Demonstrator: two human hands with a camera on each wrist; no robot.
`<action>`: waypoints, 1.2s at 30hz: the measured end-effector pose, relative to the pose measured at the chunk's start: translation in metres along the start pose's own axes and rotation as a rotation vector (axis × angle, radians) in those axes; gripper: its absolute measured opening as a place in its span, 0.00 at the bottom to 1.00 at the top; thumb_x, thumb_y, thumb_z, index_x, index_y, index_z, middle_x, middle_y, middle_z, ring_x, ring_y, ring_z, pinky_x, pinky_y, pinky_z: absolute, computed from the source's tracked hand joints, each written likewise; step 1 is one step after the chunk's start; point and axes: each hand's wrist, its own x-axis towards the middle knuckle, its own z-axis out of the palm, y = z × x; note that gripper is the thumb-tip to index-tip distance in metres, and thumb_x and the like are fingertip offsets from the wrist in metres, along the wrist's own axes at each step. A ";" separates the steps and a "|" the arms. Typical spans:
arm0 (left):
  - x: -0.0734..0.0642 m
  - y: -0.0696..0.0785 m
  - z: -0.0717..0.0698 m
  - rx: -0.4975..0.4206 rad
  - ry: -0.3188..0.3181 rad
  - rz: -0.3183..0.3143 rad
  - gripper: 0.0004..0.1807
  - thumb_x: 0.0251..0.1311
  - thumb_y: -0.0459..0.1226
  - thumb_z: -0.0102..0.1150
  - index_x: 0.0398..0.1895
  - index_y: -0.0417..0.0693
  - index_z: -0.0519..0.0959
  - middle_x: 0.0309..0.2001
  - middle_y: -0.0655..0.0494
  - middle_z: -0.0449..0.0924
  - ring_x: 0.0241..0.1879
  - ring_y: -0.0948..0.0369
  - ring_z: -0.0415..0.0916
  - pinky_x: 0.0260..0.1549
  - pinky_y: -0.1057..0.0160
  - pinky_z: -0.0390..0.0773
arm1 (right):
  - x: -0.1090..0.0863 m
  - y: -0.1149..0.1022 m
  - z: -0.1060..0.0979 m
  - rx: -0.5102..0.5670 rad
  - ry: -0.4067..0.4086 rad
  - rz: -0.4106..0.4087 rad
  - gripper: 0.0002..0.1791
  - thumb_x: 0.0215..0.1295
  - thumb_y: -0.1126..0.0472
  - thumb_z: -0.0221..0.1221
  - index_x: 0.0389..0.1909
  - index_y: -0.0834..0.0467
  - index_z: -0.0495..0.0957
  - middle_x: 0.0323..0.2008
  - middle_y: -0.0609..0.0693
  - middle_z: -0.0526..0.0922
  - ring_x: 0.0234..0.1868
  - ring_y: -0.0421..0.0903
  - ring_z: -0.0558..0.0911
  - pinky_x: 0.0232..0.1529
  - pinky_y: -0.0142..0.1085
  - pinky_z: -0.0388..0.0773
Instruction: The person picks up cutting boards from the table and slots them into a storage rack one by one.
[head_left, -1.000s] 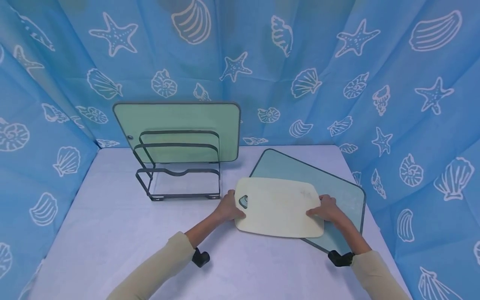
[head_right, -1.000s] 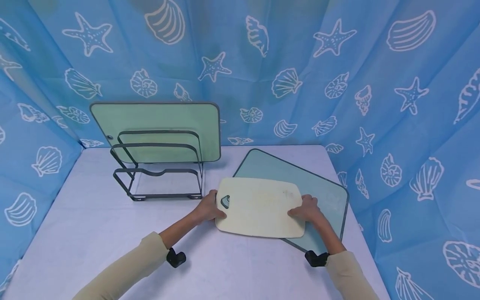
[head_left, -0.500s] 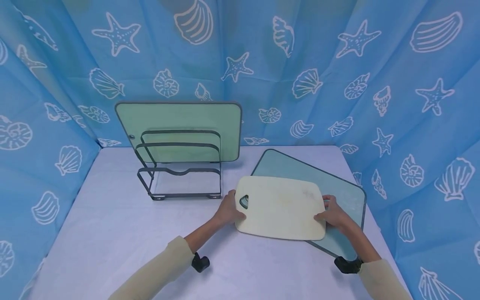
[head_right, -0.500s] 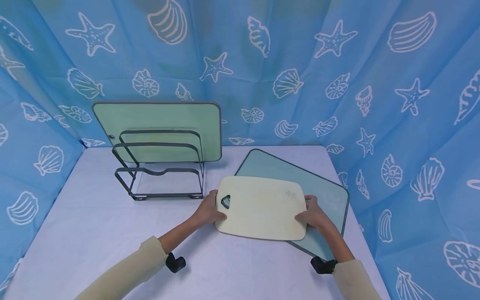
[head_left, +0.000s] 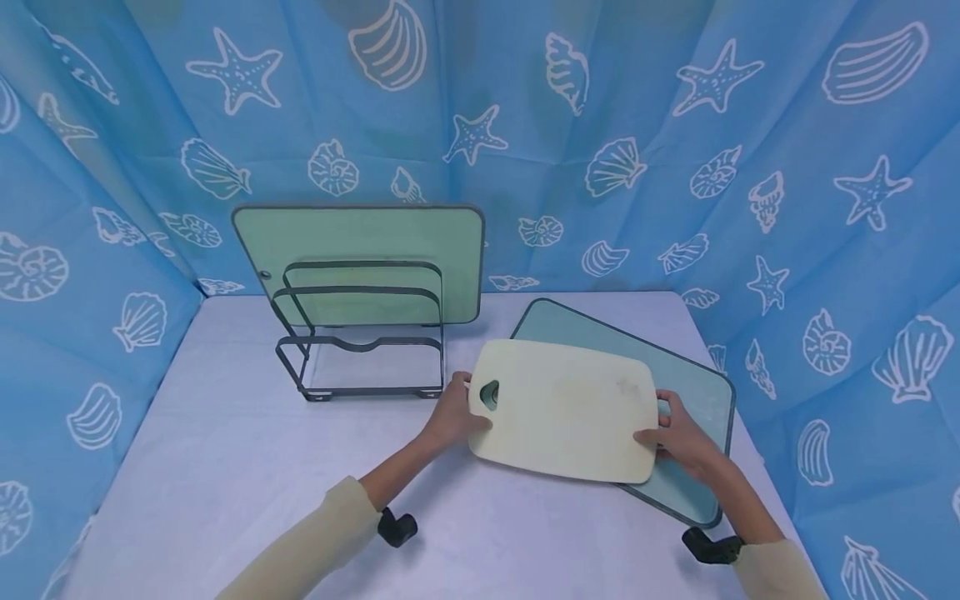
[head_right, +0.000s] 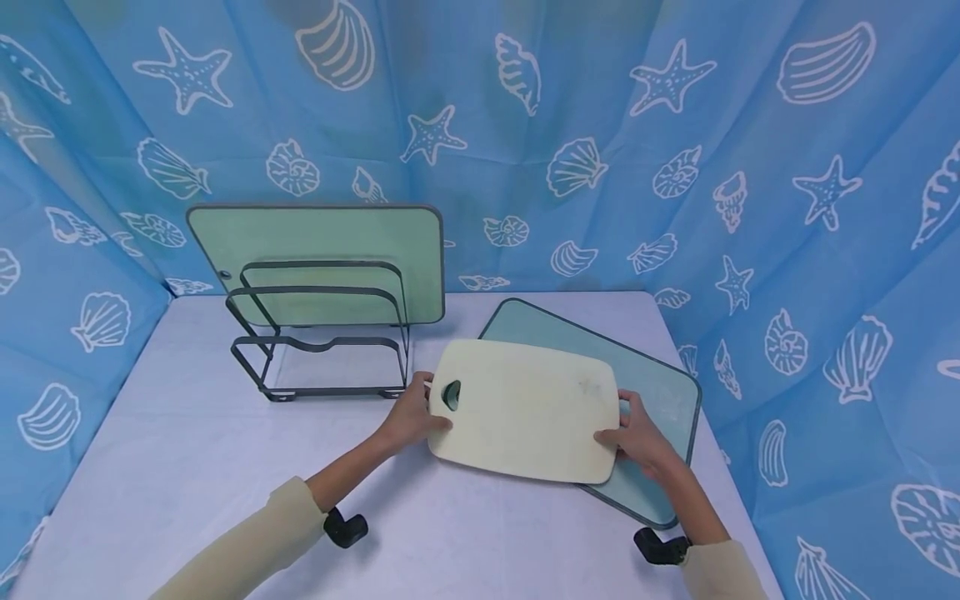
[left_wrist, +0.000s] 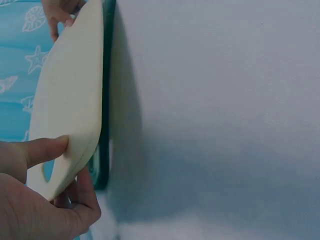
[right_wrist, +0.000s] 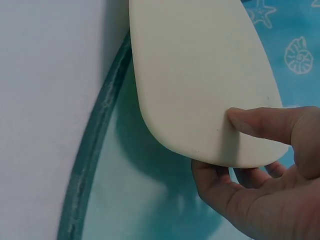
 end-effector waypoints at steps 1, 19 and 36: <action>-0.001 0.002 -0.002 -0.010 0.000 0.001 0.44 0.41 0.23 0.73 0.64 0.30 0.61 0.48 0.39 0.74 0.47 0.47 0.75 0.47 0.53 0.80 | -0.001 -0.001 0.000 0.001 0.003 -0.010 0.48 0.69 0.65 0.61 0.74 0.62 0.34 0.64 0.76 0.63 0.52 0.58 0.80 0.53 0.56 0.77; -0.018 0.037 -0.030 -0.047 0.035 0.110 0.42 0.50 0.24 0.71 0.68 0.39 0.59 0.44 0.46 0.73 0.41 0.52 0.76 0.37 0.57 0.82 | -0.033 -0.042 -0.005 -0.006 0.109 -0.186 0.48 0.70 0.63 0.61 0.76 0.57 0.35 0.65 0.74 0.64 0.52 0.56 0.82 0.48 0.48 0.82; -0.039 0.077 -0.068 -0.002 0.131 0.288 0.47 0.54 0.23 0.68 0.75 0.39 0.53 0.49 0.43 0.71 0.41 0.50 0.74 0.40 0.54 0.80 | -0.060 -0.082 0.008 -0.007 0.297 -0.362 0.46 0.69 0.60 0.63 0.76 0.55 0.41 0.55 0.61 0.67 0.41 0.35 0.81 0.41 0.32 0.82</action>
